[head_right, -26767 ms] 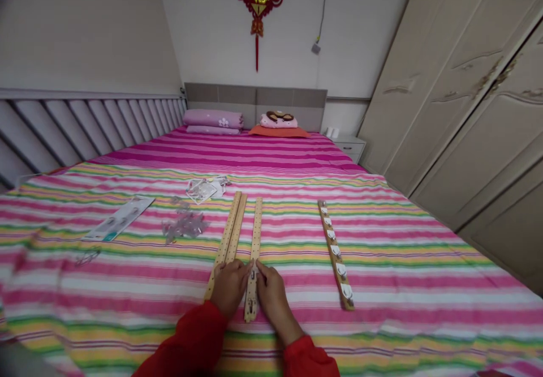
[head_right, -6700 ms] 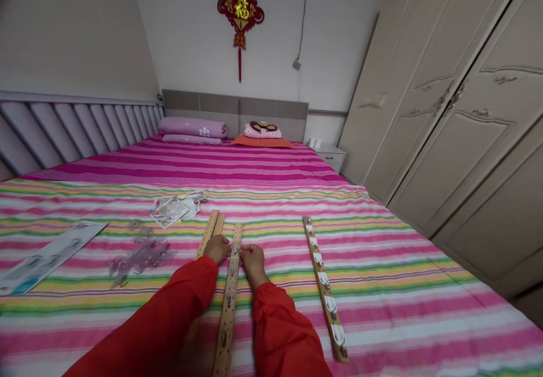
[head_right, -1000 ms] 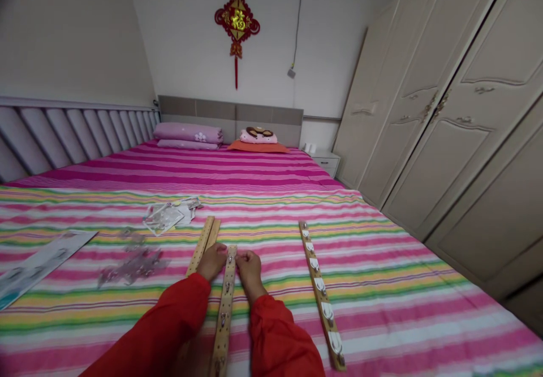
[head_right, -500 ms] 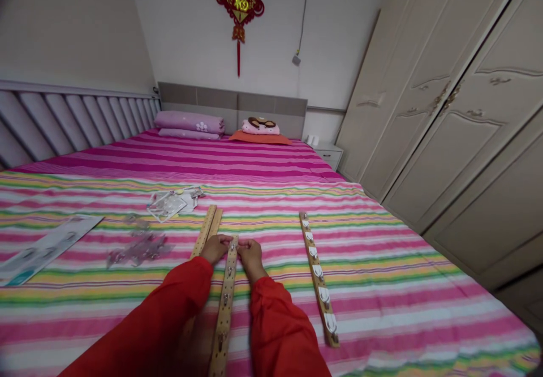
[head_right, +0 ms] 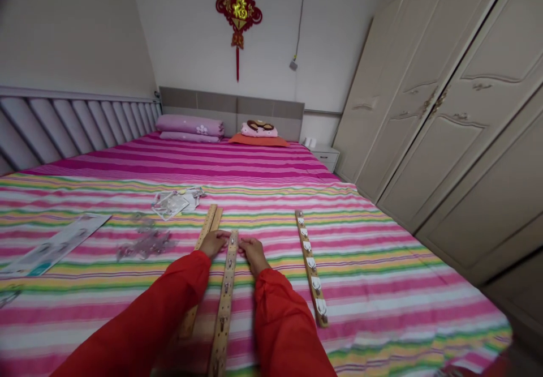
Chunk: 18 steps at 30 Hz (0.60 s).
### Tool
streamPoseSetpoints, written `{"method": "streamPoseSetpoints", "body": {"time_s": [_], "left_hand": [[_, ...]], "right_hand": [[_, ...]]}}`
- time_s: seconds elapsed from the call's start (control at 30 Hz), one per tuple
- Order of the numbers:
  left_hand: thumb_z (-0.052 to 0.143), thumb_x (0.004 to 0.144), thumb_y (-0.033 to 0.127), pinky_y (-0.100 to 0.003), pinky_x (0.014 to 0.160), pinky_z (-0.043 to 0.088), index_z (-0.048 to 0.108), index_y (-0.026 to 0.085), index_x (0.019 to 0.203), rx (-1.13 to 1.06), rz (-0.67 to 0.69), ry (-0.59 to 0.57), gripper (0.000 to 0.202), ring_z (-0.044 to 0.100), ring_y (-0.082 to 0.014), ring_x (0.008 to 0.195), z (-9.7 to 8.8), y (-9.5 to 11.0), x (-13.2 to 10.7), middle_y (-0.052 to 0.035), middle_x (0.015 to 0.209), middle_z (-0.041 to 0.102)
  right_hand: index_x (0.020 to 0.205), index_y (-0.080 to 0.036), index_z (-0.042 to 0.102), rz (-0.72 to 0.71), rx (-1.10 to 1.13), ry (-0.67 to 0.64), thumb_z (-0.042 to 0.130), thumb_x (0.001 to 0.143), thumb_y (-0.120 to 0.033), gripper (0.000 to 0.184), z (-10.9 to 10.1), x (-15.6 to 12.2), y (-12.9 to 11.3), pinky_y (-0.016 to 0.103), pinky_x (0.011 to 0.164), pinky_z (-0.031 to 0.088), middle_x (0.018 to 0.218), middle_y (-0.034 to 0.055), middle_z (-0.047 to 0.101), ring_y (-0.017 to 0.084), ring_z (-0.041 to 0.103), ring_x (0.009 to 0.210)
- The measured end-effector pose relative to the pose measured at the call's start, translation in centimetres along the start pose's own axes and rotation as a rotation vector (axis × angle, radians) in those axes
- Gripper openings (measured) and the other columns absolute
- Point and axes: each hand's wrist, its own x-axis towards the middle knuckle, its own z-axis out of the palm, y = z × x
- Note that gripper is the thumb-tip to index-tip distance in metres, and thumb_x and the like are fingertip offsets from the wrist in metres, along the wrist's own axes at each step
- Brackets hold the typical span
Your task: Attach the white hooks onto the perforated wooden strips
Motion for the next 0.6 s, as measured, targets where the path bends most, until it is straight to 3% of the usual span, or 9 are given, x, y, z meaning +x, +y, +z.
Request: {"method": "streamPoseSetpoints", "body": {"time_s": [0.2, 0.37, 0.4, 0.5, 0.6], "left_hand": [[0.066, 0.061, 0.031, -0.023, 0.048, 0.045, 0.068, 0.011, 0.081, -0.133, 0.053, 0.073, 0.028, 0.053, -0.0102, 0.047, -4.4, 0.6, -3.2, 0.0006, 0.053, 0.059], [0.063, 0.059, 0.043, -0.029, 0.061, 0.051, 0.069, 0.014, 0.081, -0.095, 0.163, 0.195, 0.037, 0.061, -0.0162, 0.063, -9.0, -3.9, -7.2, -0.0031, 0.067, 0.068], [0.06, 0.061, 0.044, -0.03, 0.065, 0.051, 0.069, 0.015, 0.083, -0.065, 0.193, 0.276, 0.037, 0.061, -0.0165, 0.066, -9.6, -5.1, -7.9, -0.0033, 0.07, 0.068], [0.057, 0.063, 0.045, -0.031, 0.07, 0.051, 0.069, 0.015, 0.082, 0.06, 0.23, 0.446, 0.037, 0.061, -0.0177, 0.07, -10.9, -7.9, -9.5, -0.0054, 0.077, 0.068], [0.053, 0.065, 0.043, -0.031, 0.067, 0.051, 0.068, 0.017, 0.08, 0.16, 0.267, 0.482, 0.033, 0.06, -0.0179, 0.068, -11.1, -8.5, -10.0, -0.0059, 0.078, 0.067]], "right_hand": [[0.057, -0.014, 0.061, 0.03, 0.064, 0.027, 0.076, 0.052, -0.028, 0.021, -1.7, -3.8, -0.2, 0.022, 0.055, 0.046, 0.054, -0.0004, 0.061, 0.012, 0.057, 0.055], [0.071, -0.013, 0.067, -0.03, 0.146, 0.009, 0.08, 0.054, -0.036, 0.031, -3.8, -10.4, 0.9, 0.021, 0.057, 0.046, 0.065, 0.002, 0.065, 0.012, 0.06, 0.06], [0.073, -0.012, 0.068, -0.021, 0.149, -0.015, 0.08, 0.055, -0.037, 0.033, -4.3, -11.9, 1.3, 0.022, 0.057, 0.047, 0.067, 0.0029, 0.066, 0.012, 0.06, 0.06], [0.076, -0.012, 0.068, -0.02, 0.134, -0.024, 0.08, 0.059, -0.042, 0.036, -6.2, -16.4, 3.1, 0.021, 0.048, 0.043, 0.067, 0.0036, 0.067, 0.011, 0.059, 0.053], [0.072, -0.012, 0.066, 0.003, 0.076, -0.022, 0.076, 0.065, -0.046, 0.036, -8.3, -20.2, 6.0, 0.017, 0.039, 0.032, 0.057, 0.0014, 0.063, 0.007, 0.049, 0.039]]}}
